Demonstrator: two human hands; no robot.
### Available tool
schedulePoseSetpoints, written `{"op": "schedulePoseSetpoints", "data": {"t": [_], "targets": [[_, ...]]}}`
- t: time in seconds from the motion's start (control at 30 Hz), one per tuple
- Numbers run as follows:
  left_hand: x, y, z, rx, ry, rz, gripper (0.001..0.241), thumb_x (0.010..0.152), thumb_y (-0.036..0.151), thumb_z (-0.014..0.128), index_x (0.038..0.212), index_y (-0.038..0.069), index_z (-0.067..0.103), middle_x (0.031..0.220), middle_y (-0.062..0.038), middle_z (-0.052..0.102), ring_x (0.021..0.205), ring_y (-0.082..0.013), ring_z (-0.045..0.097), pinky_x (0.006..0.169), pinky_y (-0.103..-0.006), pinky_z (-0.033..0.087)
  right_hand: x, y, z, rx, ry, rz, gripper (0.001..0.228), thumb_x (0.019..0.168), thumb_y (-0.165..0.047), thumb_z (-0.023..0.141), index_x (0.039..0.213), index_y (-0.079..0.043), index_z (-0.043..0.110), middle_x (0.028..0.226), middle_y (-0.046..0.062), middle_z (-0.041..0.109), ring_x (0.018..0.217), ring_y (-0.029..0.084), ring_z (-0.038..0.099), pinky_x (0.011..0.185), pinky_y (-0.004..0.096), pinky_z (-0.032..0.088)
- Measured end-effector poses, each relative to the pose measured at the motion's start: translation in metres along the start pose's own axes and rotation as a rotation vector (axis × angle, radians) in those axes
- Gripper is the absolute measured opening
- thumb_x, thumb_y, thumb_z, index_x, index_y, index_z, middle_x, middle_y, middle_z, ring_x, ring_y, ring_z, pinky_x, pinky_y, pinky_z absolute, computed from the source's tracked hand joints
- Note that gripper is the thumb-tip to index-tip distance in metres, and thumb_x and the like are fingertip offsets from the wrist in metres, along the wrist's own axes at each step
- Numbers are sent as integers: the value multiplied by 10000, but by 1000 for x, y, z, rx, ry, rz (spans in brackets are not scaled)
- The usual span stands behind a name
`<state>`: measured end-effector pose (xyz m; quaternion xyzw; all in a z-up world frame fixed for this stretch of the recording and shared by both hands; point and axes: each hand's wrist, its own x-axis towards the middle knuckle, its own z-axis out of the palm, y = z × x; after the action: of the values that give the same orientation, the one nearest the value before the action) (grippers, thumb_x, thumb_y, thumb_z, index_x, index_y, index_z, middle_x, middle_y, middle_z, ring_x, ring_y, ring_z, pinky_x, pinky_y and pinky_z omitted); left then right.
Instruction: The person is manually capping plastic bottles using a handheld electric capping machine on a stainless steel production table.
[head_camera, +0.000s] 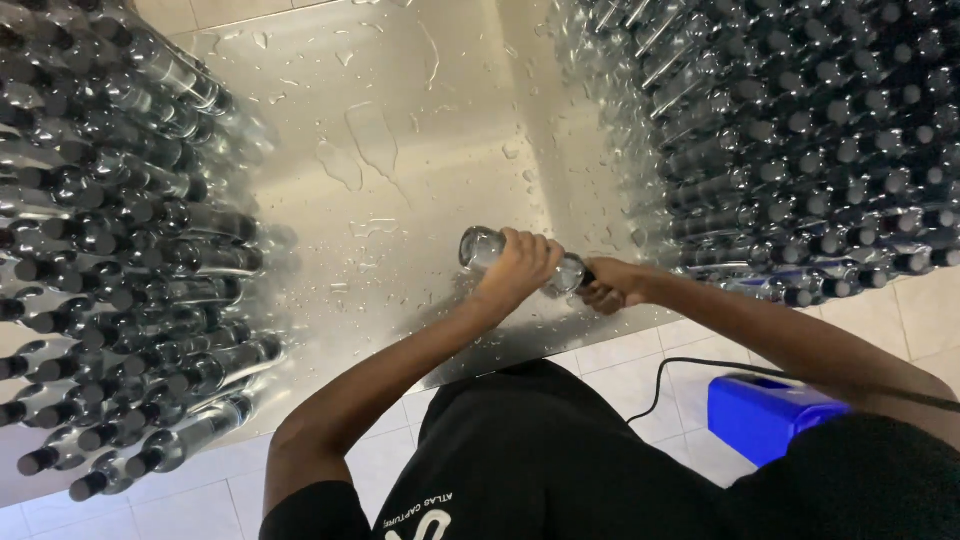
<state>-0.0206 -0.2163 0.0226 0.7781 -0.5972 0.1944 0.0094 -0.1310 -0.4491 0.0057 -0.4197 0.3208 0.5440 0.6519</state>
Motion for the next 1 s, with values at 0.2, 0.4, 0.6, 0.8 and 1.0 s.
{"op": "schedulePoseSetpoints", "data": {"t": [0.2,0.4,0.6,0.8,1.0], "targets": [[54,-34,18,-204,-72,-191,290,936,121,734,1180,182,591,935,-7,685,786,-212,714,741,-463,587,-95,-73,14,-212,571,-580,527,1180,-529,438,1248,-36,610,871,190,696,846,309,774,601,375,608],[109,-63,21,-1048,-274,-601,991,932,173,894,1702,71,280,1515,-312,564,1421,-506,586,1182,-649,468,-126,-153,-42,-648,856,-891,571,1109,-525,722,1368,-17,704,740,100,657,593,192,652,478,331,479],[40,-69,-7,-1011,17,-748,945,1070,354,764,1733,70,154,1786,-237,263,1669,-417,244,1367,-551,249,-138,-234,-111,-1251,1133,-814,334,1253,-302,585,1230,28,627,975,169,682,713,276,620,584,404,534],[-83,-23,-36,-1064,-276,-1138,840,1005,233,771,1678,40,306,1750,-208,302,1637,-367,274,1312,-525,286,-136,-274,-198,-1378,1226,-979,352,1277,-198,624,1421,123,643,686,205,605,486,289,469,431,455,355],[-166,32,-29,-1067,-293,-1332,807,1026,316,700,1681,67,300,1733,-216,314,1619,-389,327,1291,-535,336,-128,-286,-214,-1253,1254,-896,406,1267,-190,612,1526,121,578,725,208,648,516,309,552,483,503,477]]}}
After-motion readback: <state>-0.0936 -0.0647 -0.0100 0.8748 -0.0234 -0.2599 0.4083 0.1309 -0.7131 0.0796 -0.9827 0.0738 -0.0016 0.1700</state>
